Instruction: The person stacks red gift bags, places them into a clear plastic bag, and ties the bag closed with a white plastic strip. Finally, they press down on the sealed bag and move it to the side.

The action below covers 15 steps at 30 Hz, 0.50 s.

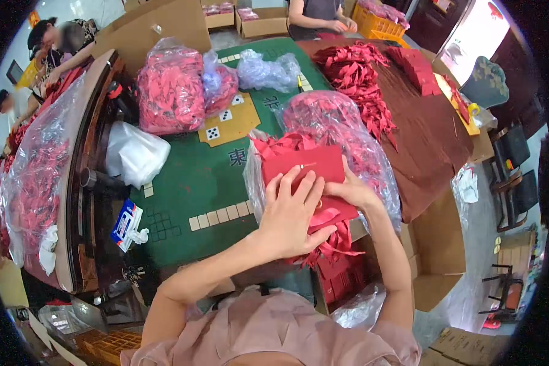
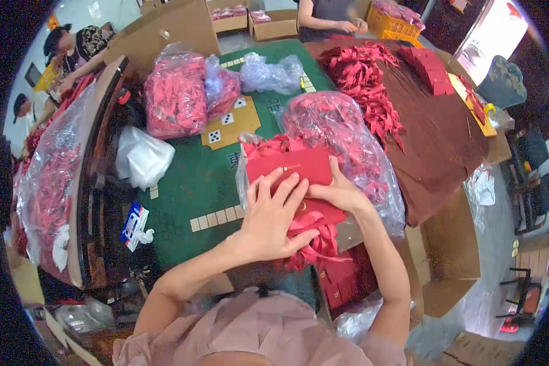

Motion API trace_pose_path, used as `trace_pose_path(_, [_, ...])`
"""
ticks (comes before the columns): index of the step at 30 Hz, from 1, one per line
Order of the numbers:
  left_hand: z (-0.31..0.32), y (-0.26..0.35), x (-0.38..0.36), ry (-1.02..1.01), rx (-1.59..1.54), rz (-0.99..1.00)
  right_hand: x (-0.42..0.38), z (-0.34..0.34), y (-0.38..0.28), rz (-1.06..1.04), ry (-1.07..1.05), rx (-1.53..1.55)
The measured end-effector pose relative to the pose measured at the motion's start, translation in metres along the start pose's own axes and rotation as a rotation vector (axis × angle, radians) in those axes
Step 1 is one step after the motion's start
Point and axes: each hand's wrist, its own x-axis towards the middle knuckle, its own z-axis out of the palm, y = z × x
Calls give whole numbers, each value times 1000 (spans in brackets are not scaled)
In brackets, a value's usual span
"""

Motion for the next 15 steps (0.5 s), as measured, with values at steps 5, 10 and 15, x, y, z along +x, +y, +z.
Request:
trace_pose_path(5, [-13,-5,6,-17,-10,38,5,0,-3,24,42,-23])
trace_pose_path(10, [-38,-12,23,-164,-27,89,5,0,-3,-57,29,-30])
trace_pose_path(15, [-25,4,31,-64,25,67,1,0,-5,-21,-4,-10])
